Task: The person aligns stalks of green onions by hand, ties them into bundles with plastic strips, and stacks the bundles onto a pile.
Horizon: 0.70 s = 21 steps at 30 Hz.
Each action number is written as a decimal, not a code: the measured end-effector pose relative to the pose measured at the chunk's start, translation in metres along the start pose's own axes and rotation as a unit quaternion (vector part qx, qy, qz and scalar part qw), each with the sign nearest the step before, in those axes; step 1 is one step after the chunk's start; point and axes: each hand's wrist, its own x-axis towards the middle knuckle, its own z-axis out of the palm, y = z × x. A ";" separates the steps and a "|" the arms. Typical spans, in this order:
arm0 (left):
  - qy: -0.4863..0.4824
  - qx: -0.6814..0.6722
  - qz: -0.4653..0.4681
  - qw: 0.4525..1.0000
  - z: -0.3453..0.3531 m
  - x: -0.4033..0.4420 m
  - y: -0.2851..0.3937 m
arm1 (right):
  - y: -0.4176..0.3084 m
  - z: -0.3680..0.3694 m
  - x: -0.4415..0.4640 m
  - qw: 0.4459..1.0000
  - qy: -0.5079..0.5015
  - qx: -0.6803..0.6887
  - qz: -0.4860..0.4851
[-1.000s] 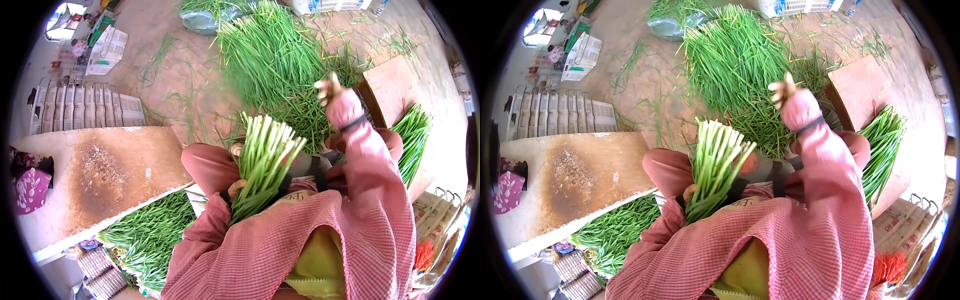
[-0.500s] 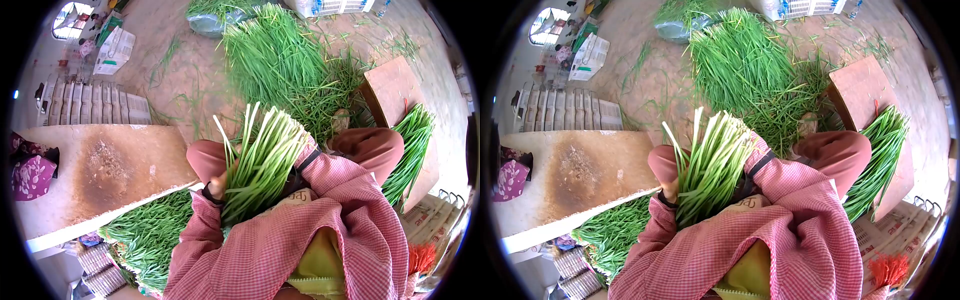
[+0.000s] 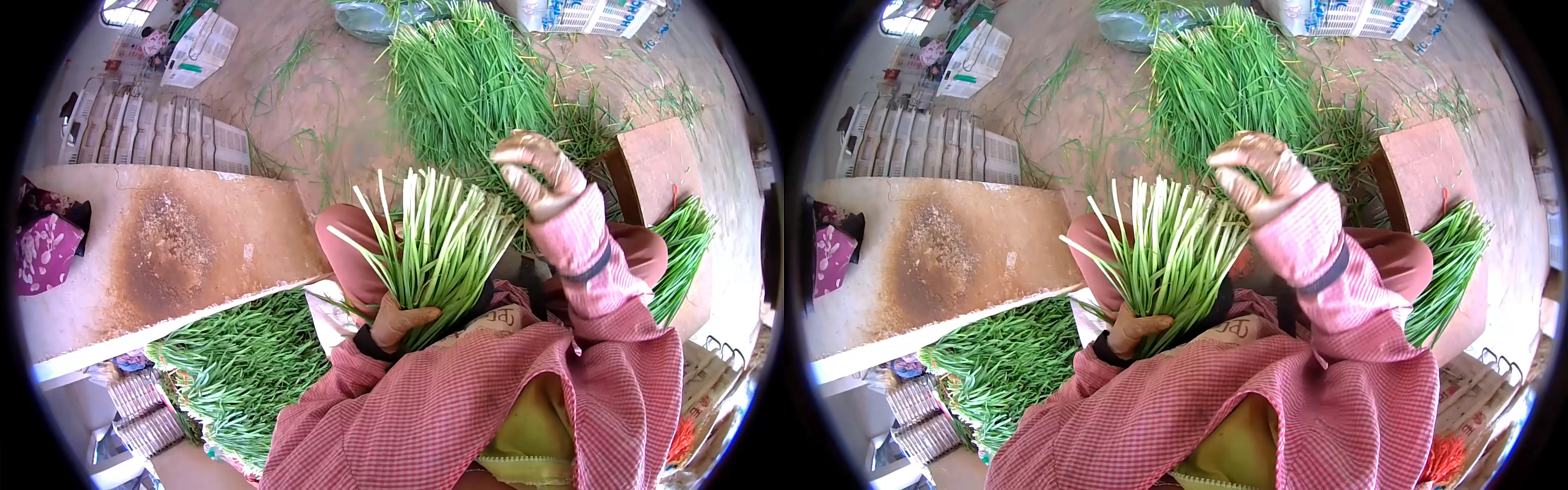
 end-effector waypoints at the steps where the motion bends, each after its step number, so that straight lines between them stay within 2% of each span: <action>1: 0.017 -0.024 0.016 0.999 0.001 0.001 -0.005 | -0.001 0.001 -0.002 0.994 -0.033 -0.072 -0.073; 2: 0.019 -0.026 0.018 0.999 0.002 0.002 -0.009 | -0.013 0.001 -0.004 0.988 -0.089 -0.118 -0.040; 3: 0.045 -0.002 0.050 0.998 0.003 0.001 -0.012 | -0.012 0.012 -0.006 0.985 -0.159 0.050 0.045; 5: 0.081 0.016 0.087 0.993 0.003 0.001 -0.017 | -0.021 0.029 -0.006 0.946 -0.317 -0.049 0.043; 6: 0.084 0.016 0.087 0.993 0.002 0.001 -0.016 | -0.028 0.033 -0.005 0.869 -0.382 -0.311 -0.049; 7: 0.071 0.017 0.085 0.994 0.002 0.002 -0.014 | -0.032 0.043 -0.005 0.816 -0.459 -0.350 -0.028; 8: 0.058 0.016 0.082 0.995 0.001 0.003 -0.013 | -0.026 0.056 -0.014 0.827 -0.427 -0.359 -0.065; 11: 0.008 -0.049 0.036 0.998 -0.009 0.004 -0.012 | -0.012 0.068 -0.025 0.849 -0.465 -0.250 -0.018; 12: -0.017 -0.073 0.021 0.997 -0.011 0.003 -0.010 | -0.009 0.068 -0.026 0.872 -0.451 -0.190 0.008; 14: -0.036 -0.101 -0.001 0.994 -0.017 0.000 -0.005 | -0.003 0.058 -0.023 0.904 -0.421 0.020 0.073; 17: -0.085 -0.167 -0.033 0.982 -0.028 -0.001 -0.007 | 0.019 0.062 -0.032 0.926 -0.248 0.246 0.143; 18: -0.087 -0.168 -0.034 0.981 -0.028 0.000 -0.009 | 0.025 0.064 -0.031 0.922 -0.193 0.300 0.149; 19: -0.078 -0.104 -0.018 0.991 -0.025 0.000 -0.010 | 0.014 0.058 -0.025 0.909 -0.173 0.263 0.275; 20: -0.068 -0.040 -0.002 0.997 -0.022 0.001 -0.010 | 0.021 0.052 -0.020 0.930 -0.163 0.247 0.219; 21: -0.055 -0.029 0.003 0.998 -0.019 0.000 -0.008 | 0.031 0.055 -0.019 0.854 -0.064 0.445 0.261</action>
